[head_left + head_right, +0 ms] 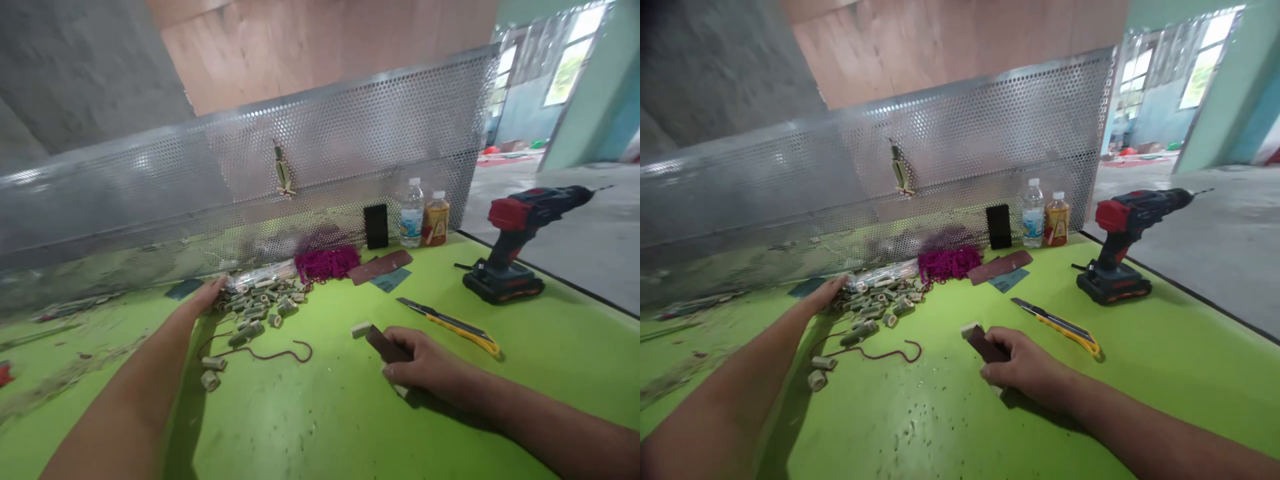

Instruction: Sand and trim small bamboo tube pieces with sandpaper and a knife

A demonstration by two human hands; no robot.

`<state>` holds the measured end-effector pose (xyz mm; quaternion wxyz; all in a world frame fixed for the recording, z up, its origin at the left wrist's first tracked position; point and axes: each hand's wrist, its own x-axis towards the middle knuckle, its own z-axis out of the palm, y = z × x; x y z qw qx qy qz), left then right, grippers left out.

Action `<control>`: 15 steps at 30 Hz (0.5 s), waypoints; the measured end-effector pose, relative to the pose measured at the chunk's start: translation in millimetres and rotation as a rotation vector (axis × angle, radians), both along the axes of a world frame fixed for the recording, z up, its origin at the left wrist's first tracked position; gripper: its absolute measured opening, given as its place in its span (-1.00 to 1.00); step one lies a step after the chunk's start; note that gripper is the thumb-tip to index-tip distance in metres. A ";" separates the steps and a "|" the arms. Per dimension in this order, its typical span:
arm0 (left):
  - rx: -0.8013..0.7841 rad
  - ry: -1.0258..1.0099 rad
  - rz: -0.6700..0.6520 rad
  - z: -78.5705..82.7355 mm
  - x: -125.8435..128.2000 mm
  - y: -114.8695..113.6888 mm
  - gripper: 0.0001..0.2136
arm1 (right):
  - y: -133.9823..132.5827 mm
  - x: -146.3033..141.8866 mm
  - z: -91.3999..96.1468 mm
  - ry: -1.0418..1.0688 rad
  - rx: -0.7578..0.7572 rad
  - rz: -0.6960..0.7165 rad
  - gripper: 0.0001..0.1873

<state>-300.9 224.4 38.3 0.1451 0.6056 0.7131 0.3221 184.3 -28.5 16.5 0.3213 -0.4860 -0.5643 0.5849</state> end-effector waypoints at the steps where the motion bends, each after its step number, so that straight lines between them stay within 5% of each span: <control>1: -0.020 -0.023 -0.016 0.3 2.5 -8.9 -0.47 | -0.3 0.1 0.3 -0.003 0.016 0.005 -0.78; 8: -0.050 -0.122 -0.109 3.5 4.3 -63.3 -0.33 | -3.7 1.8 2.1 -0.025 0.084 0.041 -0.80; 15: -0.004 -0.117 -0.097 -13.0 17.6 -91.2 -0.30 | 0.9 4.5 -2.7 -0.094 0.200 0.066 -0.78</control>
